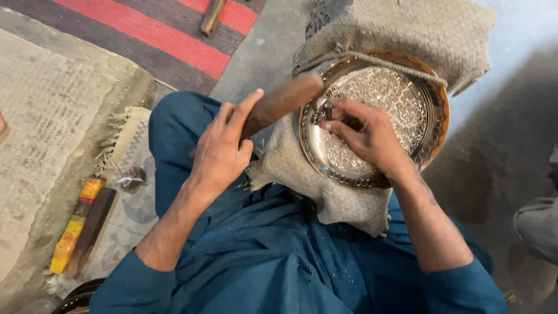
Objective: The person sits cross-legged on the floor with a decorative brass plate resting on a cloth cushion, holds a chisel against the plate's surface with one hand, and strikes the chisel with a wooden mallet held in the other hand to engrave ornamental patterns. They reposition the chisel across the plate and rotate the plate as they work.
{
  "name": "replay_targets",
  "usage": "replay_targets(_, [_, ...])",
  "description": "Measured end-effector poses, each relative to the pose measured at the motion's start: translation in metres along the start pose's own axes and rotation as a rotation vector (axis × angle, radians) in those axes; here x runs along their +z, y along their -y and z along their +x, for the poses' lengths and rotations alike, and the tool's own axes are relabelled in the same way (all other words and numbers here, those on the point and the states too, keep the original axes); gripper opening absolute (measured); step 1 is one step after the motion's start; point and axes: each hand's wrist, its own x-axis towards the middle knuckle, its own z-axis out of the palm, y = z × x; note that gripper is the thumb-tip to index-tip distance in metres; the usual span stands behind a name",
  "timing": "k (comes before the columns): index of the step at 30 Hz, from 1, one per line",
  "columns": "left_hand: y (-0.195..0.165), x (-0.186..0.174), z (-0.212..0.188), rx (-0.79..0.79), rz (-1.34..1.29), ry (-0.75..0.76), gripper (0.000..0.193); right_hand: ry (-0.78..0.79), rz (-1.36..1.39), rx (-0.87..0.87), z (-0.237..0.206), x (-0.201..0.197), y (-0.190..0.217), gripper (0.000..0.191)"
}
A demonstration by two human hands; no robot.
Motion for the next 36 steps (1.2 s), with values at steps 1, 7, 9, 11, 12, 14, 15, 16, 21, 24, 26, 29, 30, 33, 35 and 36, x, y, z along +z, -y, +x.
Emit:
replay_targets(1, [-0.001,0.001,-0.001,-0.026,-0.115,0.001,0.084,-0.021,-0.010,0.036,-0.002,0.002,0.001,0.034])
replay_targets(7, [-0.002,0.009,-0.004,0.105,-0.331,-0.166,0.085,-0.051,-0.050,-0.021,-0.002,0.004,0.006,0.035])
replay_targets(9, [0.002,0.008,-0.005,0.098,-0.172,-0.140,0.086,-0.024,-0.080,-0.044,-0.001,0.003,0.008,0.037])
replay_targets(11, [0.006,0.004,-0.005,0.079,0.171,-0.059,0.086,0.017,-0.067,-0.024,0.001,0.001,0.009,0.035])
replay_targets(12, [0.008,0.002,-0.006,0.087,0.242,-0.076,0.084,0.045,-0.038,0.008,0.003,0.000,0.009,0.032])
replay_targets(14, [0.009,-0.001,-0.007,0.102,0.385,-0.117,0.080,0.104,-0.029,0.022,0.008,-0.003,0.009,0.029])
replay_targets(15, [0.008,-0.001,-0.008,0.110,0.383,-0.112,0.079,0.132,-0.048,0.009,0.011,-0.004,0.008,0.030])
replay_targets(16, [0.007,0.000,-0.009,0.117,0.382,-0.106,0.079,0.161,-0.066,-0.003,0.012,-0.006,0.007,0.030])
replay_targets(21, [0.005,0.003,-0.012,0.076,0.383,-0.071,0.078,0.104,0.031,-0.050,0.013,-0.009,0.003,0.029])
replay_targets(24, [0.016,-0.003,-0.017,-0.034,0.212,-0.045,0.075,-0.117,0.351,-0.093,0.004,-0.020,0.001,0.011])
replay_targets(26, [0.022,-0.005,-0.023,-0.013,-0.155,-0.117,0.071,-0.316,0.474,-0.040,-0.009,-0.032,0.002,0.011])
replay_targets(29, [0.031,-0.013,-0.038,-0.408,-0.361,0.151,0.067,-0.451,0.520,0.017,-0.036,-0.043,0.008,0.016])
replay_targets(30, [0.032,-0.014,-0.043,-0.410,-0.388,0.138,0.064,-0.458,0.520,0.027,-0.044,-0.042,0.010,0.016])
replay_targets(33, [0.029,-0.014,-0.056,-0.418,-0.476,0.103,0.059,-0.452,0.476,0.084,-0.063,-0.034,0.016,0.019])
replay_targets(35, [0.025,-0.011,-0.054,-0.409,-0.537,0.055,0.055,-0.457,0.402,0.170,-0.067,-0.017,0.018,0.028])
replay_targets(36, [0.024,-0.010,-0.049,-0.406,-0.526,0.070,0.056,-0.459,0.365,0.213,-0.066,-0.008,0.019,0.033])
